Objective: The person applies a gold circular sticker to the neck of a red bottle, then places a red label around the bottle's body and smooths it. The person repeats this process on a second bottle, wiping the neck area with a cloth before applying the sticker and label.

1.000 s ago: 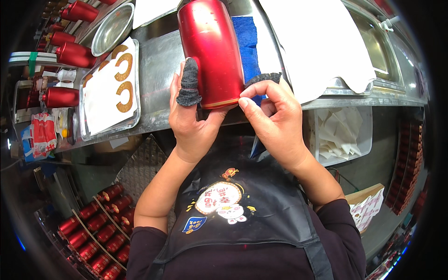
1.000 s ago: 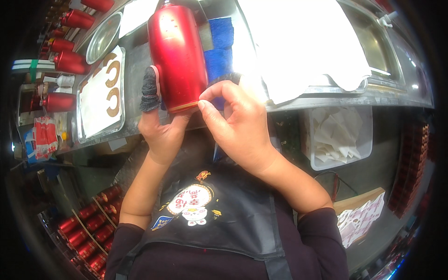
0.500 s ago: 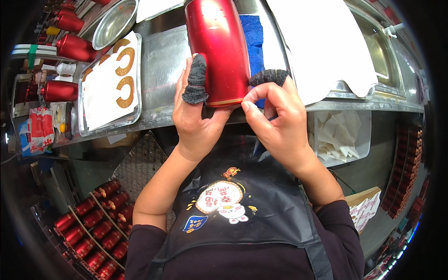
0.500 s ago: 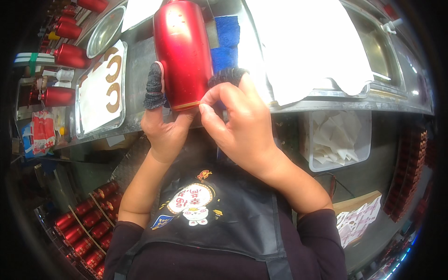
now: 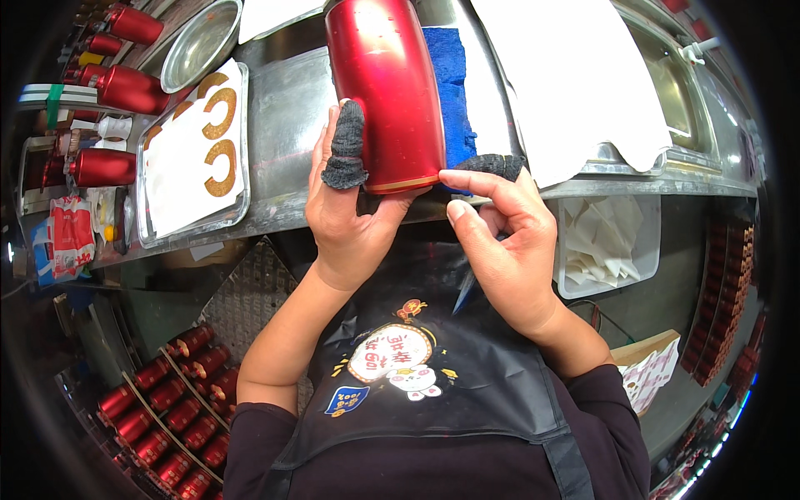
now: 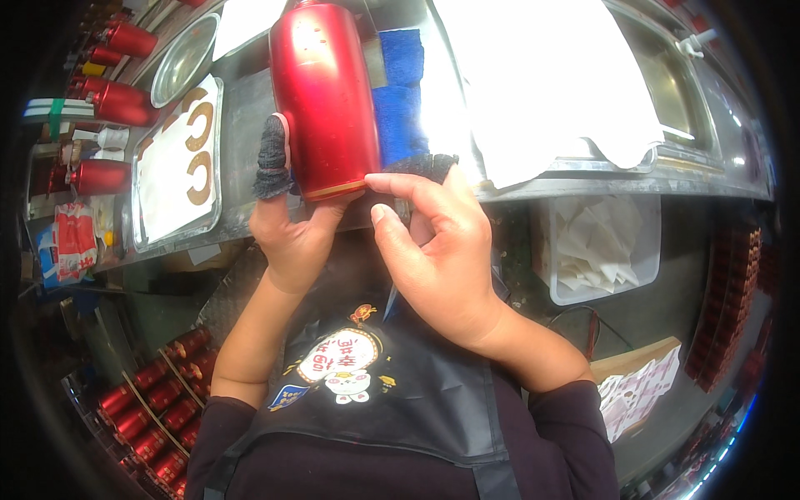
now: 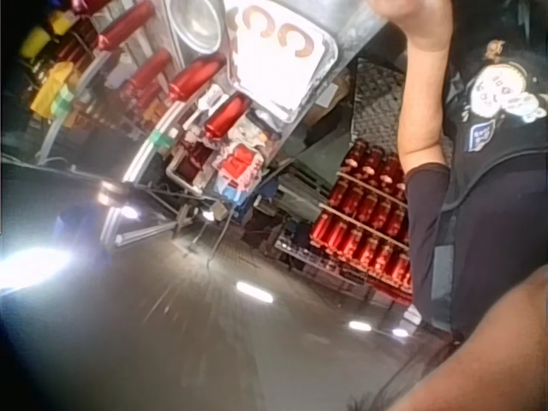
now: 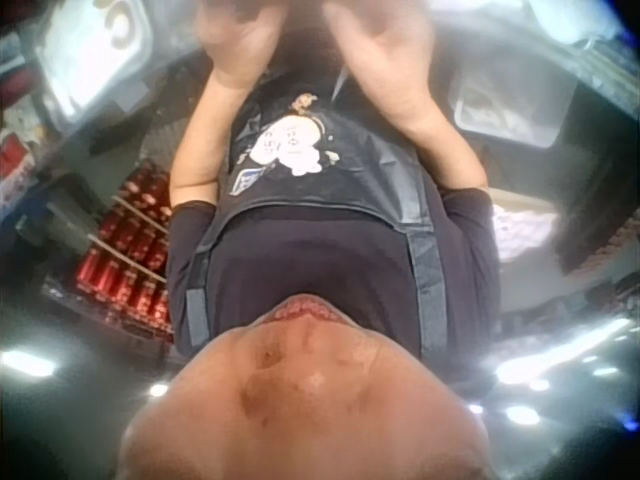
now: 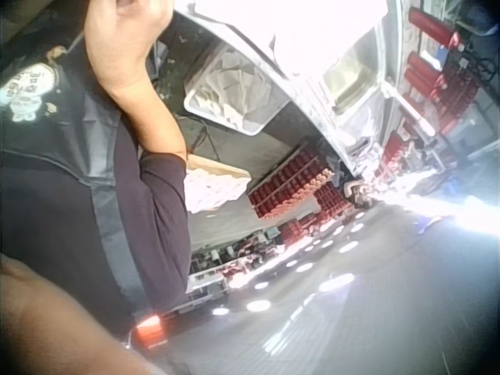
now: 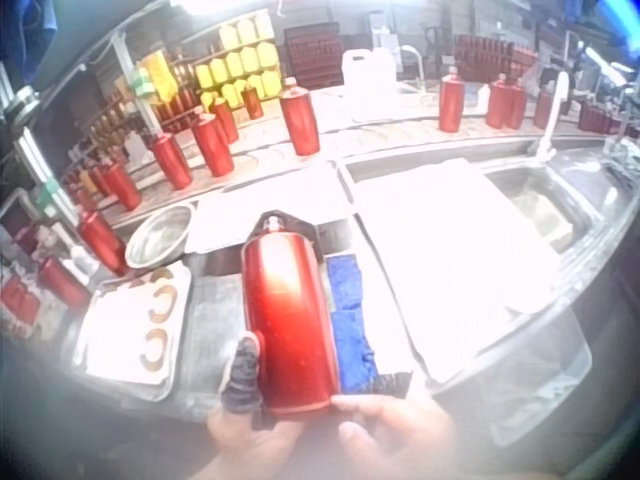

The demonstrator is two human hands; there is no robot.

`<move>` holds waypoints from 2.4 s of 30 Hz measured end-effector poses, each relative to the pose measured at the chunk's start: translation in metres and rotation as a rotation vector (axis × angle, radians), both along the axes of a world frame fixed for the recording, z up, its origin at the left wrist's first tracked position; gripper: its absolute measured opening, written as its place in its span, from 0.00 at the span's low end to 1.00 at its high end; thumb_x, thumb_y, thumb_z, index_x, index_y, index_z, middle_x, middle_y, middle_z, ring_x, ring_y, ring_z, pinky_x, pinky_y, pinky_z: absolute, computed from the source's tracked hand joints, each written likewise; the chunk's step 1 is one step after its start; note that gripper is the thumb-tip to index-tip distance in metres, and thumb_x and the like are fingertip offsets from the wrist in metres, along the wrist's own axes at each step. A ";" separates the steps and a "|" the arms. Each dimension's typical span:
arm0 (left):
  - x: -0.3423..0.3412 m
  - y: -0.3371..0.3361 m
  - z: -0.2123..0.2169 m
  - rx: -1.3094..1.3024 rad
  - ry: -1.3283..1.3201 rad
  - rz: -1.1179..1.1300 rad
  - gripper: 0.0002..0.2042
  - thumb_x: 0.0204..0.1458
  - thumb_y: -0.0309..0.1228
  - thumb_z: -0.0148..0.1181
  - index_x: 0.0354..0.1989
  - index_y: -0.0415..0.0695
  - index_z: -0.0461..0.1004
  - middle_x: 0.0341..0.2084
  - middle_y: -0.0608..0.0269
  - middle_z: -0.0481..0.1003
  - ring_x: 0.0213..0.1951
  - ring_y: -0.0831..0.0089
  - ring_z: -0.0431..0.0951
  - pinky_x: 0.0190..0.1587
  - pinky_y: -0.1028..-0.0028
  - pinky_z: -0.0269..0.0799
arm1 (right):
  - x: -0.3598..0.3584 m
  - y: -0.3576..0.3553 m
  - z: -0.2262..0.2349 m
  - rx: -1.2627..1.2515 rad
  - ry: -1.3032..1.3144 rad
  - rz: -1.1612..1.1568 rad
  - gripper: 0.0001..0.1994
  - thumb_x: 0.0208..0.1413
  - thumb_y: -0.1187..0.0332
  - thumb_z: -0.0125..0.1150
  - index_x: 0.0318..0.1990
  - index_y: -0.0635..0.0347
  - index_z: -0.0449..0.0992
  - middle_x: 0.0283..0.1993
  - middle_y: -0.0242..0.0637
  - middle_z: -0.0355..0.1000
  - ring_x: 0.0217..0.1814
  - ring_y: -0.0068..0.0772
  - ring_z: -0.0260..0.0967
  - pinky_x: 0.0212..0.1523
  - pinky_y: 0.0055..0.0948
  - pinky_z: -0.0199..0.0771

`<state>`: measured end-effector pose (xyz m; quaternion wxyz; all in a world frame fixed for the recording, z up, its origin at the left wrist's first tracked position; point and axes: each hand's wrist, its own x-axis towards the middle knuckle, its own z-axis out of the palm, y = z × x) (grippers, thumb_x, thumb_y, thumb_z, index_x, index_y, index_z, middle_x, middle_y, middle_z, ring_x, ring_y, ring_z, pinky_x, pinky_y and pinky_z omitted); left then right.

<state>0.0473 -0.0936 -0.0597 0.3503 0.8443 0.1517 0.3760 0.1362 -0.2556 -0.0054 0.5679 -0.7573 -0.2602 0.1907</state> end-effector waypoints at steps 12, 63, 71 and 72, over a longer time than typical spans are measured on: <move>-0.002 -0.001 0.001 -0.003 0.024 0.010 0.42 0.37 0.26 0.81 0.65 0.34 0.67 0.62 0.41 0.70 0.63 0.41 0.71 0.65 0.54 0.66 | 0.001 0.002 0.003 0.022 0.177 0.055 0.14 0.60 0.78 0.61 0.53 0.66 0.80 0.35 0.23 0.66 0.25 0.04 0.56 0.27 0.11 0.54; -0.007 0.014 0.012 0.016 0.013 -0.114 0.28 0.38 0.24 0.75 0.54 0.43 0.81 0.67 0.45 0.67 0.68 0.45 0.67 0.68 0.53 0.61 | 0.010 0.031 0.000 0.013 -0.187 0.033 0.07 0.52 0.72 0.72 0.28 0.60 0.78 0.28 0.27 0.63 0.25 0.17 0.52 0.26 0.22 0.52; -0.005 0.014 0.008 0.078 0.032 -0.088 0.26 0.38 0.24 0.75 0.52 0.43 0.82 0.68 0.45 0.67 0.67 0.46 0.68 0.67 0.49 0.60 | 0.016 0.026 -0.006 0.012 -0.207 0.043 0.09 0.55 0.69 0.74 0.29 0.60 0.78 0.30 0.24 0.61 0.27 0.13 0.51 0.27 0.18 0.51; -0.005 0.015 0.008 0.081 0.022 -0.099 0.26 0.39 0.24 0.75 0.52 0.43 0.82 0.68 0.45 0.67 0.67 0.46 0.68 0.67 0.49 0.60 | 0.016 0.026 -0.006 0.013 -0.199 0.044 0.09 0.55 0.69 0.74 0.29 0.60 0.78 0.31 0.23 0.61 0.27 0.13 0.51 0.27 0.17 0.51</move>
